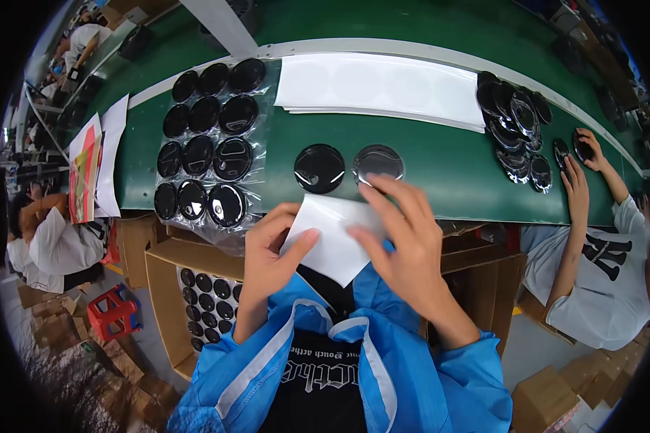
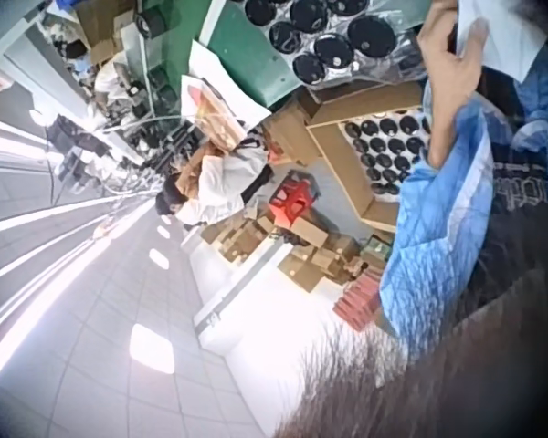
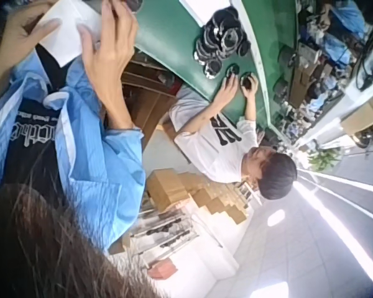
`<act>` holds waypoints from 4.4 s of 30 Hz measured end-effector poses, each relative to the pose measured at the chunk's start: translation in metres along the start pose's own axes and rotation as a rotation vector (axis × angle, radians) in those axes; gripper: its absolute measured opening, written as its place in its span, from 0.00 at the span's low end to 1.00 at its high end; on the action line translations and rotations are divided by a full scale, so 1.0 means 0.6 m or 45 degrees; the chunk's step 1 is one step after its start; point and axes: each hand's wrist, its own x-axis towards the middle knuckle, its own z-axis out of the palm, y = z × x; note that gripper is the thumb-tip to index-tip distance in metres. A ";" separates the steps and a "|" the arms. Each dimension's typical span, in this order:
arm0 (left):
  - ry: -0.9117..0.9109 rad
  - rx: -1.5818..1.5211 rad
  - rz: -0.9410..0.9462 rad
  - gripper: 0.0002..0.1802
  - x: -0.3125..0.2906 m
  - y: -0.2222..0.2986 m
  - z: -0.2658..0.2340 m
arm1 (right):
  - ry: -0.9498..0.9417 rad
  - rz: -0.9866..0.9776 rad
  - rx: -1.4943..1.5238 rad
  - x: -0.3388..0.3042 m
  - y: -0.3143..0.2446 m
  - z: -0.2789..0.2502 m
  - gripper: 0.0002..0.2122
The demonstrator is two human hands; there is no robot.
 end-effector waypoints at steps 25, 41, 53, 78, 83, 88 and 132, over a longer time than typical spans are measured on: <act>0.076 0.062 -0.021 0.08 -0.032 -0.011 0.010 | 0.046 -0.566 -0.059 -0.036 0.024 0.089 0.17; 0.504 -0.194 -0.227 0.11 -0.032 -0.037 -0.036 | -0.048 -0.549 0.262 0.002 -0.033 0.028 0.12; 0.024 0.371 0.128 0.10 -0.027 -0.073 -0.021 | 0.125 0.692 0.794 0.089 0.071 0.119 0.04; -0.033 0.250 -0.002 0.08 -0.025 -0.068 -0.028 | -0.136 0.531 0.647 0.131 0.106 0.109 0.04; -0.034 0.243 -0.008 0.07 -0.027 -0.066 -0.028 | -0.147 0.544 0.650 0.132 0.105 0.110 0.04; -0.028 0.227 -0.012 0.07 -0.025 -0.065 -0.027 | -0.132 0.482 0.542 0.128 0.104 0.110 0.08; 0.837 -0.539 -0.735 0.12 -0.180 -0.260 -0.242 | 0.861 0.164 -0.981 -0.024 0.445 -0.254 0.24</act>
